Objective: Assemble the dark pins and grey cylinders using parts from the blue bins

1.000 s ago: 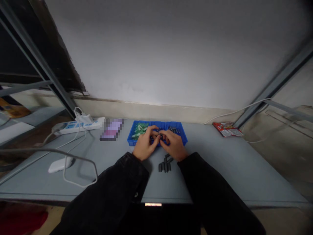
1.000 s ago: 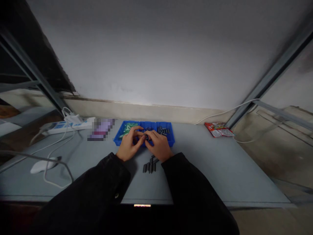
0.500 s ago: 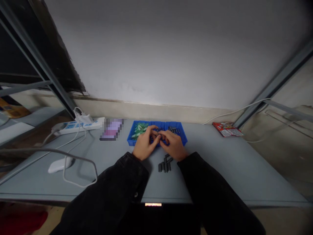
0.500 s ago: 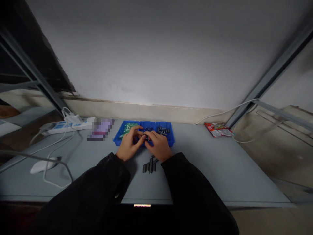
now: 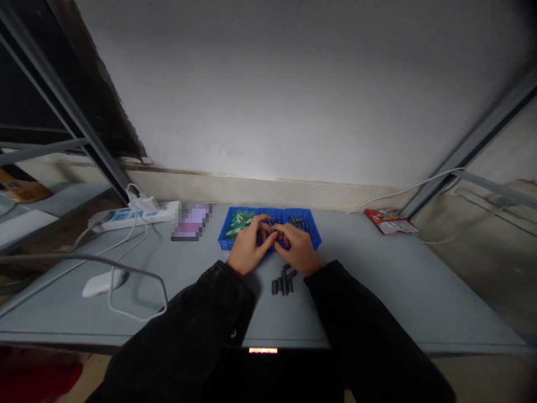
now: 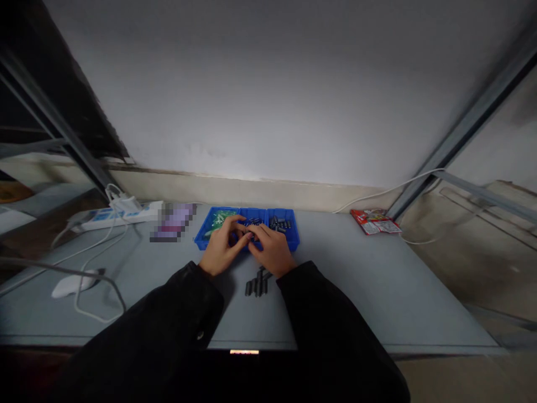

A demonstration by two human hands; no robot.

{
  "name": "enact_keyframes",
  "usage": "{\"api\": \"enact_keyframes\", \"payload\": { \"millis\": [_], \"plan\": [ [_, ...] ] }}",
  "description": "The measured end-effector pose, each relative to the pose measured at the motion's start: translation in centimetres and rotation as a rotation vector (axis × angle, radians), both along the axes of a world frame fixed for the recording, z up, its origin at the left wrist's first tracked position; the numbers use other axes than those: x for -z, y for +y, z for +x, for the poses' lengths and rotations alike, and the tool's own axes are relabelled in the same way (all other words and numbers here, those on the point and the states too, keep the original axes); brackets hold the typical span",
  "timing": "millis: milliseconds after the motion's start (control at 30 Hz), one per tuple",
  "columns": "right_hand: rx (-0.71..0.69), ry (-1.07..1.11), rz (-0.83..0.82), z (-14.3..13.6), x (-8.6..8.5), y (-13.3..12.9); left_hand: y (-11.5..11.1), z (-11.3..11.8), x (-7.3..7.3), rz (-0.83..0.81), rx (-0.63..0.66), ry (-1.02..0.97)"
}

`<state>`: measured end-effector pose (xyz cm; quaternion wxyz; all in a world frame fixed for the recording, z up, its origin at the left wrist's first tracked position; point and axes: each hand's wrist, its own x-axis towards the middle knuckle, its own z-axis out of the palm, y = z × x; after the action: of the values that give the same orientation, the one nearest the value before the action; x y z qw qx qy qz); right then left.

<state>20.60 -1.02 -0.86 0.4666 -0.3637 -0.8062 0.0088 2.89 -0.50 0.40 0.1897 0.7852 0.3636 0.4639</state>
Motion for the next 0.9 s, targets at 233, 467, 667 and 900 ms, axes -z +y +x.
{"api": "enact_keyframes", "payload": {
  "millis": [233, 467, 667, 900],
  "plan": [
    [-0.009, -0.009, 0.001, -0.06, 0.15, 0.00, -0.24, 0.04, -0.05, 0.000, 0.019, -0.013],
    [0.000, -0.006, -0.016, 0.00, 0.16, 0.05, 0.00, 0.04, 0.14, -0.005, 0.018, -0.007],
    [0.005, -0.009, -0.021, -0.01, 0.07, -0.05, -0.11, 0.04, 0.04, 0.009, 0.024, -0.012],
    [0.004, -0.014, -0.026, 0.01, -0.01, -0.10, -0.13, -0.01, -0.02, 0.008, 0.015, 0.020]
  ]
}}
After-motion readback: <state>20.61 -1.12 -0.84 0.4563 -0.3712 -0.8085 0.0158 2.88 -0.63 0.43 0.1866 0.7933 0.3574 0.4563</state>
